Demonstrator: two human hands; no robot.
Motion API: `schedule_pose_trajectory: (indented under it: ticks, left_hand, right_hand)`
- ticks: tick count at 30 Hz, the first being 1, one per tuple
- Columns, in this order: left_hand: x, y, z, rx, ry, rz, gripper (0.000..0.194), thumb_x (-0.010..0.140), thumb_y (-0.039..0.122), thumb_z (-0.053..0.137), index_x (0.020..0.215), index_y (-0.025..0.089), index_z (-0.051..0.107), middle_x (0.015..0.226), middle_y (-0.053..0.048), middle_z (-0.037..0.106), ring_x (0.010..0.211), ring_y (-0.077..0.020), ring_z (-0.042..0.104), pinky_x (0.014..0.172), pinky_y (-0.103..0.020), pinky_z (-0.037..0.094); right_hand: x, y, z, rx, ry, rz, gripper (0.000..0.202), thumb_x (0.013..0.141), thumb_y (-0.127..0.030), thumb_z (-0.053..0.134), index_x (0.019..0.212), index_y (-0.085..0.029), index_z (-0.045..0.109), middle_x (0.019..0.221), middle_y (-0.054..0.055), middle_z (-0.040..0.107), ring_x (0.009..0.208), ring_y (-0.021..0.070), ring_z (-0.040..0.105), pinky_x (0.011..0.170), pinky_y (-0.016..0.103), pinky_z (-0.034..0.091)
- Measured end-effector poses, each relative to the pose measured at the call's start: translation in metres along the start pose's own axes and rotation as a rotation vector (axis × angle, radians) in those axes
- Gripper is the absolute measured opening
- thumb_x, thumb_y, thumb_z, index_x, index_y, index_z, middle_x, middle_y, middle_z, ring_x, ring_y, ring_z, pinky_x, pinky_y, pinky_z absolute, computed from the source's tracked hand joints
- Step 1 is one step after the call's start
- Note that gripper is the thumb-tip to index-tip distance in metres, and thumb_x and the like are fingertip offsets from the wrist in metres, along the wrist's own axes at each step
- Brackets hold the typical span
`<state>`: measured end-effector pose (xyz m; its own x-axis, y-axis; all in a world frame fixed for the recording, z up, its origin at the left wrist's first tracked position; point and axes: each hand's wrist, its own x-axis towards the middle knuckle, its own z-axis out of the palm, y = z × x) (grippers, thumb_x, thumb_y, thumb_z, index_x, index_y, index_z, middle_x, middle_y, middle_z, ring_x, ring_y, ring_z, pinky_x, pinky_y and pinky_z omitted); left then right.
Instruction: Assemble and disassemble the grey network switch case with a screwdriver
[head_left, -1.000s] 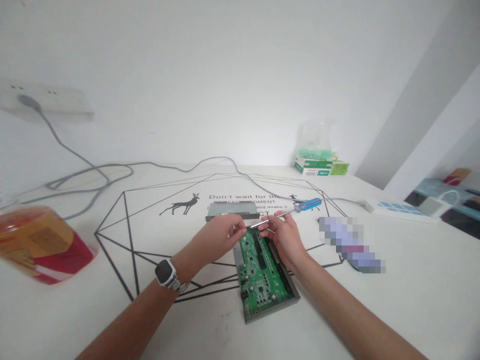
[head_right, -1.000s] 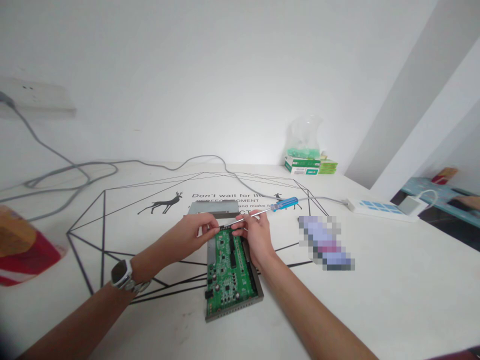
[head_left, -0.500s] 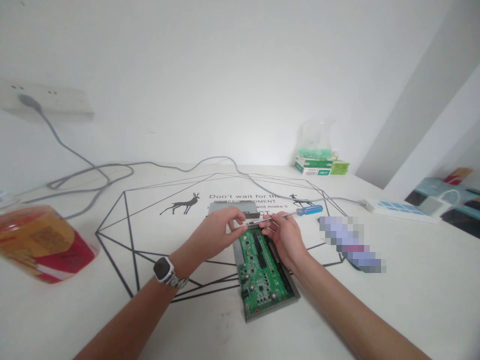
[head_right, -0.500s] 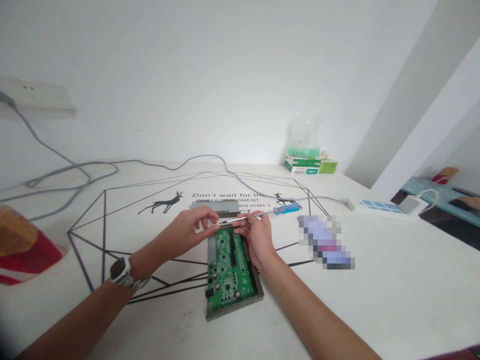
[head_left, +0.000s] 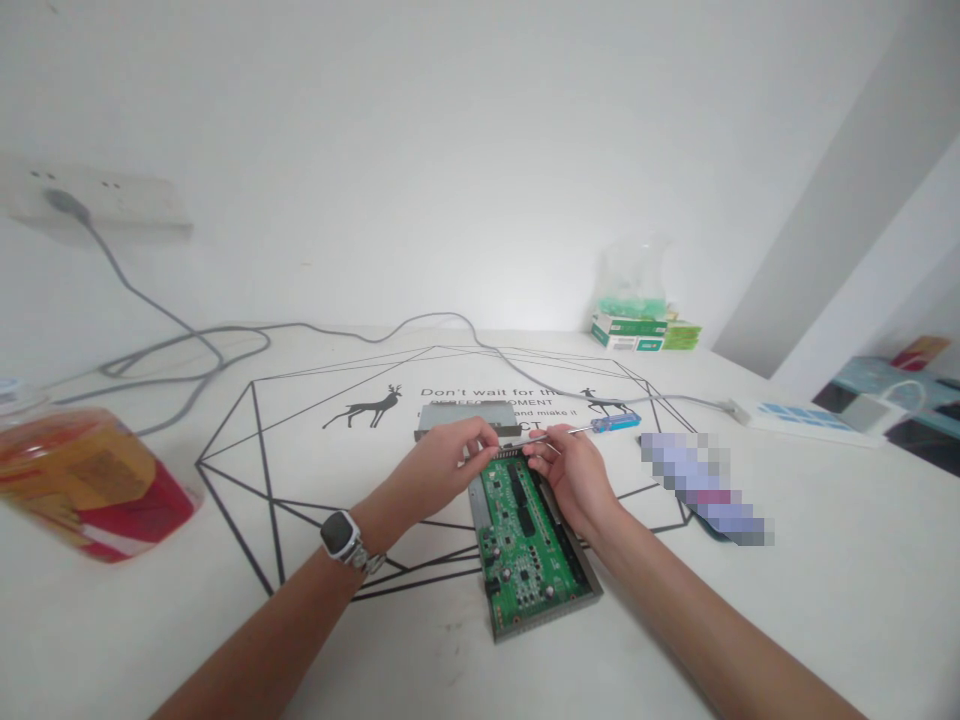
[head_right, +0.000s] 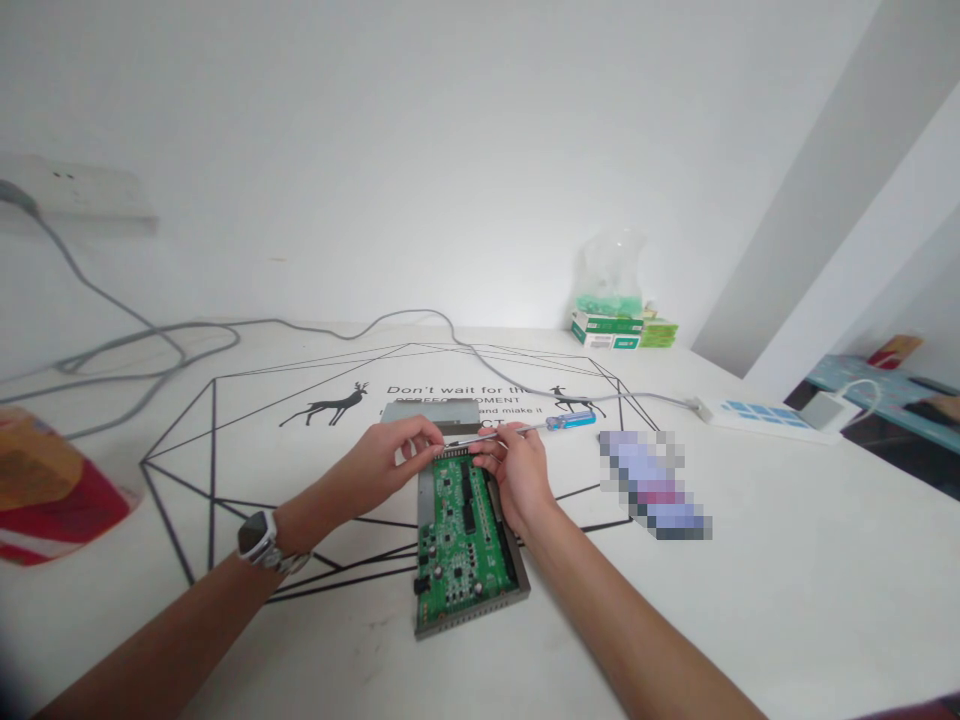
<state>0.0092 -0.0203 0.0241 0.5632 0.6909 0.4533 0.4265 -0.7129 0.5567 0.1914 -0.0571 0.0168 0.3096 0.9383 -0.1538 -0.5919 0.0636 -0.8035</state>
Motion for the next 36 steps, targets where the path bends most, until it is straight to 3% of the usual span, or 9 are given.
schedule_pose_trajectory:
  ticks: [8, 13, 20, 24, 31, 36]
  left_hand:
    - [-0.003, 0.004, 0.005, -0.023, 0.004, -0.022, 0.013, 0.099, 0.03, 0.046, 0.096, 0.02, 0.055, 0.084, -0.001, 0.07, 0.074, -0.0163, 0.062, 0.067, -0.028, 0.045]
    - [-0.001, 0.002, -0.014, 0.053, 0.018, -0.076, 0.016, 0.097, 0.031, 0.046, 0.094, 0.021, 0.057, 0.084, -0.001, 0.069, 0.074, -0.0175, 0.062, 0.068, -0.028, 0.045]
    - [-0.007, -0.028, -0.044, 0.275, -0.204, -0.272, 0.017, 0.084, 0.029, 0.053, 0.085, 0.019, 0.066, 0.093, -0.007, 0.071, 0.088, -0.0243, 0.065, 0.079, -0.035, 0.049]
    - [-0.01, -0.035, -0.044, 0.337, -0.281, -0.398, 0.015, 0.079, 0.026, 0.055, 0.08, 0.019, 0.069, 0.092, -0.008, 0.072, 0.089, -0.0258, 0.066, 0.079, -0.035, 0.049]
    - [-0.007, -0.029, -0.042, 0.37, -0.301, -0.432, 0.013, 0.077, 0.022, 0.054, 0.075, 0.019, 0.066, 0.087, -0.007, 0.07, 0.083, -0.023, 0.065, 0.074, -0.031, 0.048]
    - [-0.008, -0.037, -0.046, 0.298, -0.29, -0.439, 0.015, 0.077, 0.027, 0.055, 0.082, 0.019, 0.067, 0.087, -0.007, 0.071, 0.082, -0.0232, 0.066, 0.074, -0.032, 0.05]
  right_hand:
    - [-0.001, -0.001, 0.003, 0.003, 0.011, 0.002, 0.017, 0.095, -0.008, 0.05, 0.082, -0.018, 0.051, 0.07, 0.003, 0.072, 0.052, 0.012, 0.068, 0.042, 0.017, 0.053]
    - [-0.001, -0.005, 0.003, 0.034, 0.077, 0.003, 0.019, 0.096, -0.009, 0.047, 0.08, -0.018, 0.051, 0.067, 0.003, 0.071, 0.049, 0.0111, 0.066, 0.041, 0.017, 0.051]
    - [-0.001, -0.003, -0.002, -0.004, 0.027, 0.005, 0.017, 0.095, -0.01, 0.049, 0.08, -0.018, 0.051, 0.068, 0.003, 0.07, 0.047, 0.01, 0.062, 0.038, 0.016, 0.046]
    - [-0.001, -0.001, -0.003, -0.02, 0.002, -0.004, 0.013, 0.092, -0.012, 0.053, 0.08, -0.018, 0.052, 0.066, 0.002, 0.069, 0.045, 0.0094, 0.058, 0.037, 0.016, 0.043]
    - [0.001, 0.003, -0.006, -0.029, -0.04, -0.036, 0.013, 0.083, -0.017, 0.065, 0.081, -0.019, 0.052, 0.066, 0.0, 0.067, 0.045, 0.0093, 0.054, 0.038, 0.017, 0.042]
    - [0.001, 0.004, -0.006, -0.03, -0.046, -0.046, 0.013, 0.083, -0.017, 0.064, 0.081, -0.019, 0.052, 0.066, 0.0, 0.068, 0.044, 0.0092, 0.053, 0.038, 0.017, 0.042]
